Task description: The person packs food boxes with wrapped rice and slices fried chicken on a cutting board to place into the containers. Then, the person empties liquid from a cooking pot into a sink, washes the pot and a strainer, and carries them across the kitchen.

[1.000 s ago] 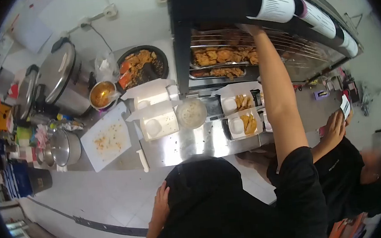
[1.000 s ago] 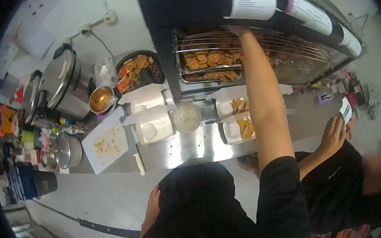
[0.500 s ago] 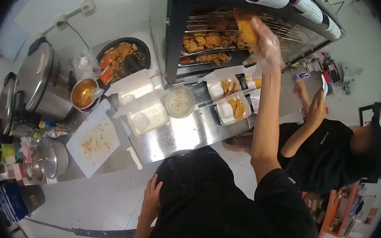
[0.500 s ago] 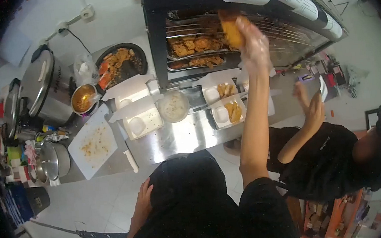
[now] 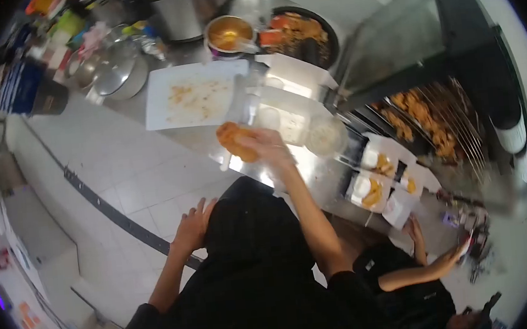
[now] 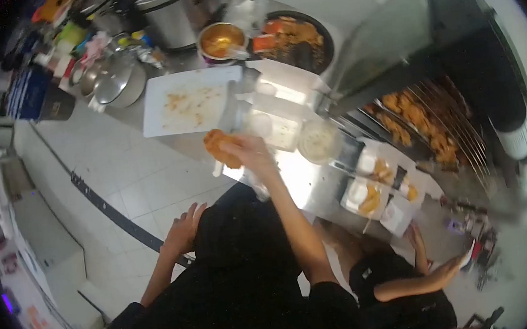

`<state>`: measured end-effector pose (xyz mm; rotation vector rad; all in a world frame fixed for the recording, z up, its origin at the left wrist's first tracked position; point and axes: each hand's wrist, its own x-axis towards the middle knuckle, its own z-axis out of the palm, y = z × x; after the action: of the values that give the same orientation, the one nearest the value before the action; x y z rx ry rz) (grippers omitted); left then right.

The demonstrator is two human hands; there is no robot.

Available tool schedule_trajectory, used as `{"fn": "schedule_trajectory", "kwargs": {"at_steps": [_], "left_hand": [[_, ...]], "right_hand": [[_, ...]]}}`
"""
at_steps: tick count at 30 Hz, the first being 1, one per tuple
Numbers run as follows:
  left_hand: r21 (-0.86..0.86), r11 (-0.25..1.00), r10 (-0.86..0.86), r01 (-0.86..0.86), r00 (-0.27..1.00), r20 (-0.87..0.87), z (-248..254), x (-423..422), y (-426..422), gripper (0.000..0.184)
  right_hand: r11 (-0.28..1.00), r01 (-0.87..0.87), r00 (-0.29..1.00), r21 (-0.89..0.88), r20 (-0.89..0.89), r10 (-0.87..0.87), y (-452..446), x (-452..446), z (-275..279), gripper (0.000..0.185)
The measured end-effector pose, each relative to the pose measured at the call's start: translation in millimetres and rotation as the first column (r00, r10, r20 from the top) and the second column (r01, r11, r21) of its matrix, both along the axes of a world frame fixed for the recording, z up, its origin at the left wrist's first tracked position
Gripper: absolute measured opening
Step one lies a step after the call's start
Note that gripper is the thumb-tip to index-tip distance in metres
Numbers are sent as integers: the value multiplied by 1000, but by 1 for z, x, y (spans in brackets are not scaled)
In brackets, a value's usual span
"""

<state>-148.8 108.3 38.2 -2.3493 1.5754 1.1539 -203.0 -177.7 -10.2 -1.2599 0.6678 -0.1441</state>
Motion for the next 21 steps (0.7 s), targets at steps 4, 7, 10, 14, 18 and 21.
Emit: {"fn": "schedule_trajectory", "kwargs": {"at_steps": [4, 7, 10, 14, 18, 21], "left_hand": [[145, 962, 202, -233, 959, 201, -41, 19, 31, 116], [-76, 950, 312, -304, 941, 132, -27, 41, 57, 114], [-185, 770, 605, -611, 791, -97, -33, 64, 77, 106], [-30, 855, 518, -518, 855, -10, -80, 133, 79, 97], [-171, 965, 224, -199, 964, 144, -100, 224, 50, 79], [-358, 888, 327, -289, 944, 48, -113, 277, 23, 52]], "right_hand": [[534, -216, 976, -818, -167, 138, 9, 131, -72, 34], [127, -6, 997, -992, 5, 80, 32, 136, -143, 42], [-13, -50, 993, -999, -48, -110, 58, 106, -123, 58], [597, -268, 708, -756, -575, -410, 75, 114, -104, 70], [730, 7, 720, -683, -503, -478, 75, 129, -115, 58], [716, 129, 742, -686, -412, -529, 87, 134, -91, 50]]}}
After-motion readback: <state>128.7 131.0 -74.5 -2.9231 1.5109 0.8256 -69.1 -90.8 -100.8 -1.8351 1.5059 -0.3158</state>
